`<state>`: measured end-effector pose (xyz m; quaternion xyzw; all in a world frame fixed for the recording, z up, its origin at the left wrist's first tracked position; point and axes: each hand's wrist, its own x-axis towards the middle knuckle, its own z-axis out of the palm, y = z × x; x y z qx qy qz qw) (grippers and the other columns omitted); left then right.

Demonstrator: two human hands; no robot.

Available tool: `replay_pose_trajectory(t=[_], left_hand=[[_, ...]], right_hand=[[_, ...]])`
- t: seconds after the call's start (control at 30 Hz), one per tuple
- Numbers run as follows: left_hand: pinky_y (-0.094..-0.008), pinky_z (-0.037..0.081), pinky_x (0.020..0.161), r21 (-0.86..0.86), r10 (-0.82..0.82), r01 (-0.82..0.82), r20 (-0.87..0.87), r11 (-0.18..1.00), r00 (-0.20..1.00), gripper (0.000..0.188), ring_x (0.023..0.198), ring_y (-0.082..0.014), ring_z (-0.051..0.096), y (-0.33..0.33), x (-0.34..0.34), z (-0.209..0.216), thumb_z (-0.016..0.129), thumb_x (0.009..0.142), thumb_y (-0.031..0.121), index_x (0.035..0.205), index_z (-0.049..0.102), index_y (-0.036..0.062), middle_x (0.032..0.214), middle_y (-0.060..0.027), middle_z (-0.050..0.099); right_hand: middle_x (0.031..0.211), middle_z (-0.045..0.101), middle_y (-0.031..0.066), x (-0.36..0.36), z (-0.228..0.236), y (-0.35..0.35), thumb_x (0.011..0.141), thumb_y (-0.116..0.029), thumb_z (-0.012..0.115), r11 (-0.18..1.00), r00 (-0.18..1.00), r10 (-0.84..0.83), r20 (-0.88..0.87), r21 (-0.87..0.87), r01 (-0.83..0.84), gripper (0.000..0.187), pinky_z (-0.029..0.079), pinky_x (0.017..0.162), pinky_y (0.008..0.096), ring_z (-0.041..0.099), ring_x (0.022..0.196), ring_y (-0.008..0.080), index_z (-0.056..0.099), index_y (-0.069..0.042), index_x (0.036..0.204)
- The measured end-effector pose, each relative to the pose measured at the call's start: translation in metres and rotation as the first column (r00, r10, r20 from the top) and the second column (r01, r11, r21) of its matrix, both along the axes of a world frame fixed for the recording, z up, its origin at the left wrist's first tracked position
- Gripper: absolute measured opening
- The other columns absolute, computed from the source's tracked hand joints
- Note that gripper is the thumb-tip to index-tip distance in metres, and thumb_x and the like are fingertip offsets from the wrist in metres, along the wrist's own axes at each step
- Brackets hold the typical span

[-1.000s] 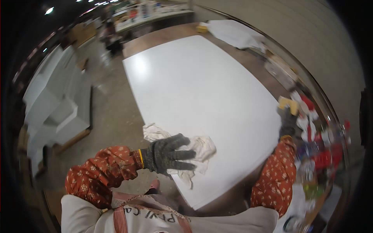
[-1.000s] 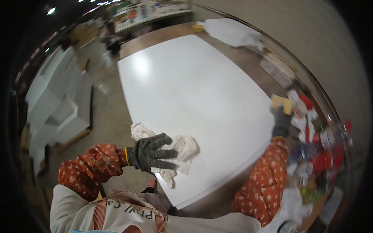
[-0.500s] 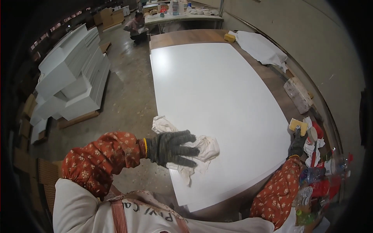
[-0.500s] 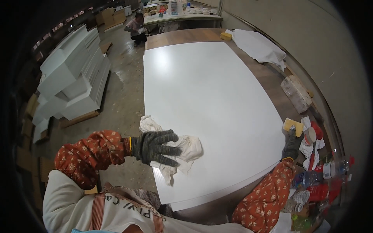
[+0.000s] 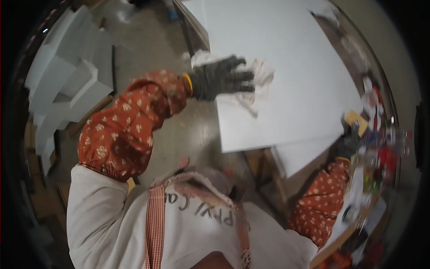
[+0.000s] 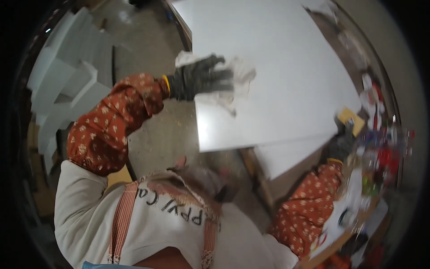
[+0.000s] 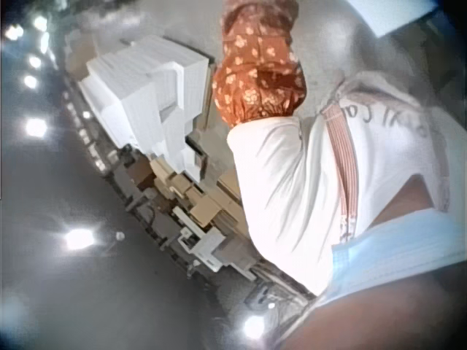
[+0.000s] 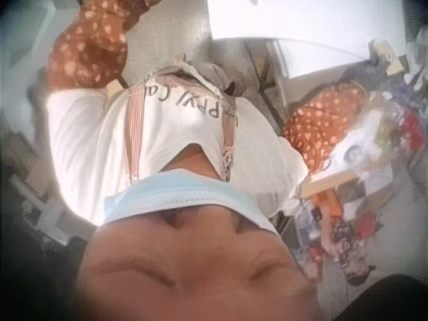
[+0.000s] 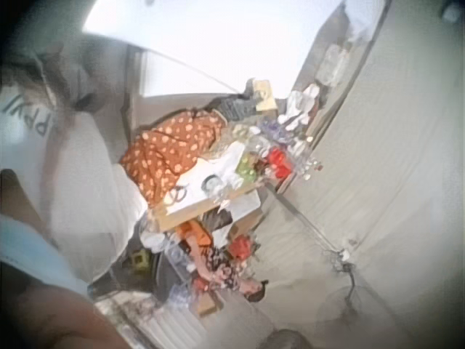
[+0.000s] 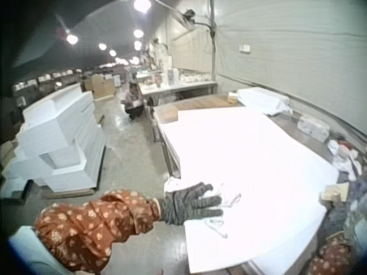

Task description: The person wipes a white board with a cloth and a sponge.

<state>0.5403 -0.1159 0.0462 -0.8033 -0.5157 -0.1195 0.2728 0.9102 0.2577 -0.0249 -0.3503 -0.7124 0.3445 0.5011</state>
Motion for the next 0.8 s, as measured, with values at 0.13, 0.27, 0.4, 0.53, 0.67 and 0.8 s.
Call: replay_pose_trajectory(t=[0.13, 0.27, 0.4, 0.53, 0.67, 0.8], left_hand=[[-0.0529, 0.024, 0.113, -0.230, 0.009, -0.060, -0.216, 0.971, 0.976, 0.073, 0.135, -0.0368, 0.031, -0.002, -0.015, -0.026, 0.059, 0.075, 0.019, 0.144, 0.034, 0.0251, 0.150, -0.0067, 0.032], [-0.0505, 0.025, 0.113, -0.279, 0.177, -0.181, -0.041, 0.943, 0.983, 0.080, 0.136, -0.0366, 0.028, -0.029, -0.002, -0.012, 0.063, 0.071, 0.007, 0.144, 0.034, 0.0246, 0.149, -0.0078, 0.032], [-0.0487, 0.023, 0.114, -0.329, 0.235, -0.275, -0.156, 0.903, 0.959, 0.080, 0.137, -0.0373, 0.027, -0.028, 0.011, -0.003, 0.056, 0.076, 0.001, 0.146, 0.027, 0.0254, 0.151, -0.0064, 0.027], [-0.0480, 0.020, 0.116, -0.292, 0.250, -0.270, -0.104, 0.918, 0.963, 0.081, 0.138, -0.0361, 0.024, -0.034, 0.011, -0.009, 0.058, 0.077, 0.002, 0.147, 0.024, 0.0253, 0.151, -0.0062, 0.027], [-0.0469, 0.015, 0.117, -0.347, 0.192, -0.163, 0.050, 0.924, 0.980, 0.082, 0.138, -0.0345, 0.023, -0.036, 0.002, -0.005, 0.064, 0.073, 0.006, 0.145, 0.029, 0.0246, 0.151, -0.0062, 0.028], [-0.0445, 0.018, 0.117, -0.603, 0.060, 0.158, 0.324, 0.782, 0.944, 0.072, 0.139, -0.0299, 0.024, -0.020, -0.009, 0.025, 0.067, 0.070, 0.006, 0.137, 0.045, 0.0228, 0.147, -0.0046, 0.035]], right_hand=[[0.114, 0.061, 0.0167, 0.011, 0.002, -0.176, 0.091, -0.021, 0.058, 0.900, 0.931, -0.298, 0.209, 0.386, 0.201, 0.042, 0.051, 0.077, 0.0313, 0.062, 0.091, 0.0249, 0.049, -0.004, 0.128], [0.116, 0.058, 0.0152, -0.015, 0.011, -0.359, 0.086, -0.024, 0.065, 0.956, 0.984, -0.165, 0.067, 0.257, 0.143, 0.052, 0.049, 0.079, 0.0327, 0.059, 0.092, 0.0238, 0.044, -0.005, 0.130], [0.124, 0.054, 0.0123, -0.072, 0.038, -0.458, 0.080, -0.015, 0.068, 0.905, 0.907, 0.302, -0.294, -0.210, -0.370, 0.050, 0.044, 0.099, 0.0365, 0.053, 0.115, 0.0262, 0.049, -0.002, 0.125], [0.127, 0.052, 0.0150, -0.060, 0.020, -0.473, 0.076, -0.013, 0.072, 0.983, 0.966, 0.098, 0.238, 0.126, -0.130, 0.056, 0.043, 0.099, 0.0371, 0.052, 0.116, 0.0293, 0.049, -0.001, 0.125], [0.123, 0.056, 0.0168, -0.045, 0.025, -0.464, 0.074, -0.013, 0.074, 1.000, 0.933, 0.005, 0.361, 0.017, -0.011, 0.056, 0.043, 0.098, 0.0376, 0.054, 0.114, 0.0308, 0.051, -0.001, 0.124], [0.111, 0.061, 0.0172, -0.072, 0.052, -0.462, 0.074, -0.012, 0.074, 0.996, 0.953, 0.090, 0.290, -0.017, -0.089, 0.048, 0.050, 0.087, 0.0348, 0.060, 0.105, 0.0293, 0.057, 0.000, 0.116]])
